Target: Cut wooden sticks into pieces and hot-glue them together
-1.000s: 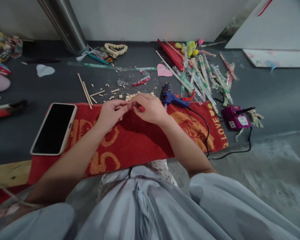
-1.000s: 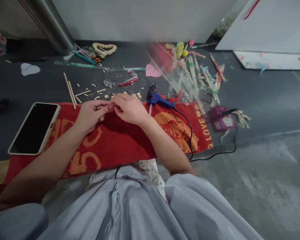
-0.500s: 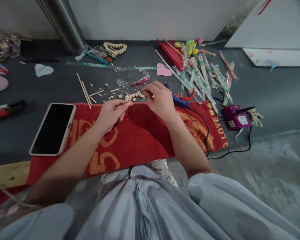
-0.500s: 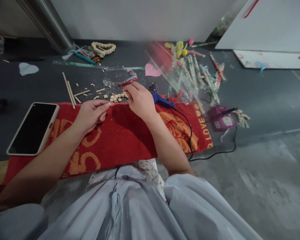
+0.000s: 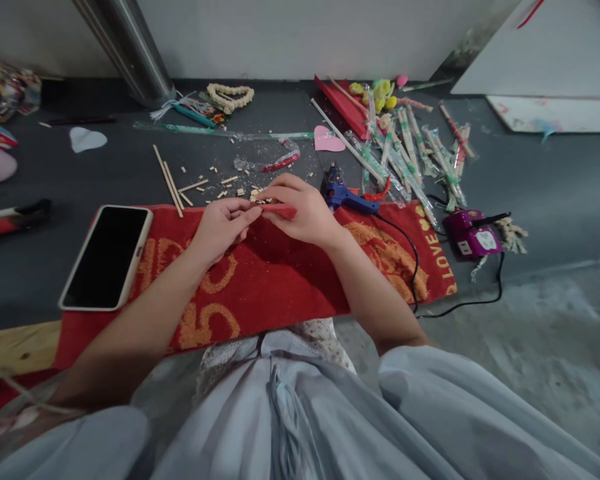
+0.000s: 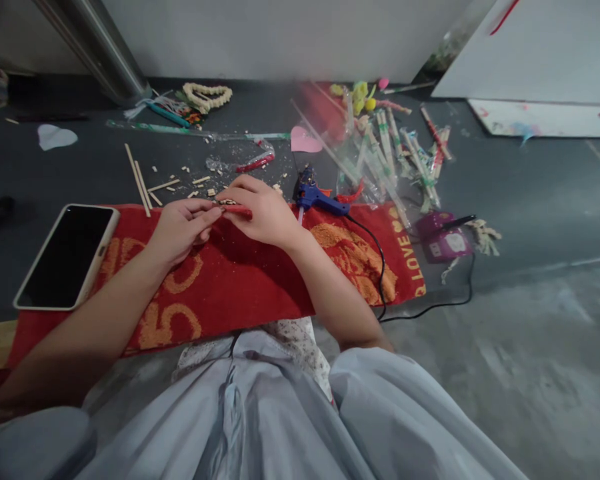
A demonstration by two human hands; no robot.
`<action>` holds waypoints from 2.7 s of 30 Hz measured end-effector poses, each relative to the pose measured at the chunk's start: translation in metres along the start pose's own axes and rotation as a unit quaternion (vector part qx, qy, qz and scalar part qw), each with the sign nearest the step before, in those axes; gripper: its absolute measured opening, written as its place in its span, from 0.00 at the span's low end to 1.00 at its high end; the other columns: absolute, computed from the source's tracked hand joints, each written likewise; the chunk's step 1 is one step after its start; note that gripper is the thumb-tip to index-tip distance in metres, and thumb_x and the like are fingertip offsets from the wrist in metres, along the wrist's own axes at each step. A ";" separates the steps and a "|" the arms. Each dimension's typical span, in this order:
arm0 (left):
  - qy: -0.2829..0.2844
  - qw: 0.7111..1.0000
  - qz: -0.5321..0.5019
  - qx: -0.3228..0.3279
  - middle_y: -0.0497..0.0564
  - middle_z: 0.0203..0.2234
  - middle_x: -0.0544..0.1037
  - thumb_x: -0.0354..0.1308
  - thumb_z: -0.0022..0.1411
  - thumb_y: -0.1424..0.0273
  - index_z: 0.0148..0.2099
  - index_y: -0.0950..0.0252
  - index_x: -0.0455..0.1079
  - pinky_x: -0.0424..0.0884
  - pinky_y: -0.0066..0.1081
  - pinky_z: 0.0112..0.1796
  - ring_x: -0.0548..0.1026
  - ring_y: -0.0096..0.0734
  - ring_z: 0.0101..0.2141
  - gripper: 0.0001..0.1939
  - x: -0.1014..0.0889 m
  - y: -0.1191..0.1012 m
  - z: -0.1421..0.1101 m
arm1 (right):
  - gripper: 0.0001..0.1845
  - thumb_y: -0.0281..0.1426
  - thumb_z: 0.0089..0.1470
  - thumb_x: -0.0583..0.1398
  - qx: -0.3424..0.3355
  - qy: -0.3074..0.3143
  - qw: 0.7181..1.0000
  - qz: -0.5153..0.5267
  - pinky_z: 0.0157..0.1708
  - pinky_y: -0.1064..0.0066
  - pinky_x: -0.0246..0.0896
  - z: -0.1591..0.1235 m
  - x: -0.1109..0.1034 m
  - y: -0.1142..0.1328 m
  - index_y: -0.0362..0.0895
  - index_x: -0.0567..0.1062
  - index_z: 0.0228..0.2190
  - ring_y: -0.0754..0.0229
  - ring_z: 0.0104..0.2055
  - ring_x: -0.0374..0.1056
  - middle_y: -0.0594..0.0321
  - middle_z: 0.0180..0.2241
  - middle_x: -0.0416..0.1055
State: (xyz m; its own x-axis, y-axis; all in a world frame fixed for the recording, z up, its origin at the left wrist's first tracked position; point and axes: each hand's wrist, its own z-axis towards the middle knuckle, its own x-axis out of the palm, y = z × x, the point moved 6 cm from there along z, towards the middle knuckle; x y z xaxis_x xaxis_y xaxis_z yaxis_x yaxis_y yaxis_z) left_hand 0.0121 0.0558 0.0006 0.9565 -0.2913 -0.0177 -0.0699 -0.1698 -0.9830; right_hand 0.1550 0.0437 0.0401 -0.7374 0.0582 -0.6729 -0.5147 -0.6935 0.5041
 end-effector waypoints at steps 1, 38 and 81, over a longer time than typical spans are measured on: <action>0.002 1.000 -0.001 0.000 0.41 0.09 0.63 0.68 0.49 0.63 0.33 0.66 0.73 0.46 0.22 0.14 0.55 0.17 0.11 0.13 0.000 0.000 0.000 | 0.09 0.31 0.59 0.56 -0.006 0.003 1.000 0.009 0.47 0.63 0.66 0.000 0.001 0.001 0.44 0.75 0.39 0.58 0.44 0.69 0.57 0.41 0.72; -0.008 0.998 -0.058 -0.022 0.40 0.10 0.63 0.68 0.46 0.68 0.31 0.66 0.72 0.49 0.21 0.13 0.57 0.16 0.10 0.11 0.000 0.002 0.000 | 0.18 0.46 0.59 0.59 0.009 -0.043 0.994 0.101 0.39 0.70 0.66 0.002 0.003 -0.007 0.45 0.79 0.32 0.64 0.36 0.70 0.61 0.34 0.75; 0.014 0.992 -0.102 -0.077 0.40 0.08 0.64 0.64 0.50 0.72 0.30 0.67 0.68 0.49 0.19 0.13 0.52 0.14 0.09 0.07 0.004 -0.007 -0.005 | 0.10 0.35 0.61 0.59 -0.014 -0.039 0.993 0.113 0.39 0.71 0.67 0.002 0.002 -0.001 0.42 0.77 0.36 0.65 0.36 0.69 0.59 0.35 0.73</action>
State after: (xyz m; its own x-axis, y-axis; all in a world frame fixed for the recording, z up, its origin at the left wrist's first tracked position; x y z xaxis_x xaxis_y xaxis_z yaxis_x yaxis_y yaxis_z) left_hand 0.0153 0.0507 0.0080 0.9469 -0.2618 0.1869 0.0808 -0.3687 -0.9260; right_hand 0.1529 0.0457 0.0394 -0.8653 -0.0463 -0.4992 -0.3206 -0.7144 0.6220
